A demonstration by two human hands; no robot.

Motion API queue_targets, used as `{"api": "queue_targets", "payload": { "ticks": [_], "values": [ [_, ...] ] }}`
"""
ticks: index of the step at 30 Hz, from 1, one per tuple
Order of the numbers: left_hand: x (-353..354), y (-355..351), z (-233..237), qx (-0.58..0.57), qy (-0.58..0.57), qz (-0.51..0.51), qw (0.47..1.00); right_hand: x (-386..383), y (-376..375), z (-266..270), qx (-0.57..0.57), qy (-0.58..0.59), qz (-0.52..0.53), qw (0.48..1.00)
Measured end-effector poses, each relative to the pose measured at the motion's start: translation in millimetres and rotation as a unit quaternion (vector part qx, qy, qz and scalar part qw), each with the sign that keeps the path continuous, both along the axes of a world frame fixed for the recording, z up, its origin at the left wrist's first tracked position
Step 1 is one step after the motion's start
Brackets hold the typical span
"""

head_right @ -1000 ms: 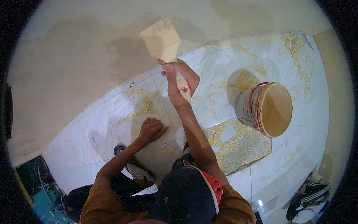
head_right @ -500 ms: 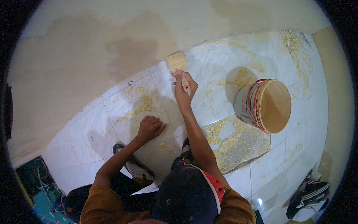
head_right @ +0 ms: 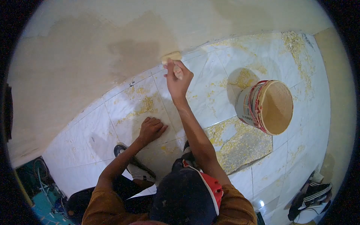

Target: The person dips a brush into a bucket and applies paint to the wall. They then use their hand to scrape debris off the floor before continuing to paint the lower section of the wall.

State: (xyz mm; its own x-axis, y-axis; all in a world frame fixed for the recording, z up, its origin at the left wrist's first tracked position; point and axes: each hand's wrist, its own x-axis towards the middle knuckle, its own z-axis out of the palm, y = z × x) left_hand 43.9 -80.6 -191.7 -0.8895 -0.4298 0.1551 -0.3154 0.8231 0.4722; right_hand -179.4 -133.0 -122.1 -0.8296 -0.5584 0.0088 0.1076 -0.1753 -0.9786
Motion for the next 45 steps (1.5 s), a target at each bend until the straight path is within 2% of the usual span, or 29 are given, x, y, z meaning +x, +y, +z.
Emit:
{"api": "queue_targets", "payload": {
  "ticks": [6, 8, 11, 14, 18, 20, 24, 26, 27, 30, 31, 32, 34, 35, 37, 38, 40, 42, 43, 44, 45],
  "values": [
    [1, -2, 3, -0.010, -0.020, -0.006, 1.000, 5, -2, 87, -0.062, 0.014, 0.024, 0.998],
    [1, -1, 2, -0.009, -0.022, -0.007, 1.000, 7, 0, 102, -0.116, 0.067, 0.035, 0.990],
    [0, -1, 2, -0.008, -0.017, -0.008, 1.000, 10, 9, 118, -0.134, 0.101, 0.054, 0.984],
    [0, -2, 2, -0.003, 0.013, -0.005, 1.000, 11, 11, 126, -0.182, 0.161, 0.024, 0.970],
    [0, -2, 5, 0.001, 0.003, -0.008, 1.000, 8, 3, 106, -0.206, 0.244, -0.001, 0.948],
    [-1, -2, 7, 0.001, -0.001, -0.008, 1.000, 4, 5, 89, -0.138, 0.220, 0.052, 0.964],
    [-2, -3, 7, 0.004, 0.016, -0.003, 1.000, 10, 4, 11, -0.143, 0.218, 0.023, 0.965],
    [-1, -2, 7, 0.004, 0.026, 0.000, 1.000, 17, 11, -20, -0.060, 0.128, 0.009, 0.990],
    [-1, -2, 6, 0.009, 0.024, 0.001, 1.000, 20, 14, -26, -0.034, 0.093, 0.000, 0.995],
    [-2, -2, 5, 0.008, 0.028, -0.001, 1.000, 18, 31, -33, 0.016, 0.084, -0.001, 0.996],
    [-2, -2, 6, 0.006, 0.031, -0.003, 0.999, 20, 31, -34, -0.018, 0.016, -0.020, 1.000],
    [-3, -6, 7, -0.002, 0.033, -0.004, 0.999, 18, 31, -34, -0.025, 0.018, -0.021, 0.999],
    [-2, -5, 11, 0.019, -0.023, -0.027, 0.999, 8, 50, -27, 0.038, 0.051, 0.004, 0.998],
    [-4, -10, 14, 0.011, -0.014, -0.024, 1.000, 4, 56, -16, 0.028, 0.040, 0.004, 0.999],
    [-11, -26, 21, 0.026, -0.179, -0.165, 0.970, -9, 66, 2, 0.042, 0.037, 0.018, 0.998],
    [-15, -36, 27, 0.016, -0.175, -0.170, 0.970, -16, 72, 10, 0.068, 0.019, 0.029, 0.997],
    [-24, -62, 42, 0.051, -0.380, -0.290, 0.877, -35, 89, 40, 0.061, 0.102, 0.054, 0.991],
    [-39, -81, 72, -0.011, -0.426, -0.365, 0.828, -52, 107, 80, 0.100, 0.184, 0.055, 0.976],
    [-55, -81, 95, -0.045, -0.436, -0.377, 0.816, -62, 117, 122, 0.192, 0.232, 0.086, 0.950],
    [-77, -75, 120, -0.082, -0.438, -0.386, 0.807, -60, 122, 175, 0.179, 0.281, 0.103, 0.937],
    [-98, -64, 140, -0.137, -0.376, -0.416, 0.817, -56, 126, 211, 0.176, 0.289, 0.081, 0.937]
  ]
}}
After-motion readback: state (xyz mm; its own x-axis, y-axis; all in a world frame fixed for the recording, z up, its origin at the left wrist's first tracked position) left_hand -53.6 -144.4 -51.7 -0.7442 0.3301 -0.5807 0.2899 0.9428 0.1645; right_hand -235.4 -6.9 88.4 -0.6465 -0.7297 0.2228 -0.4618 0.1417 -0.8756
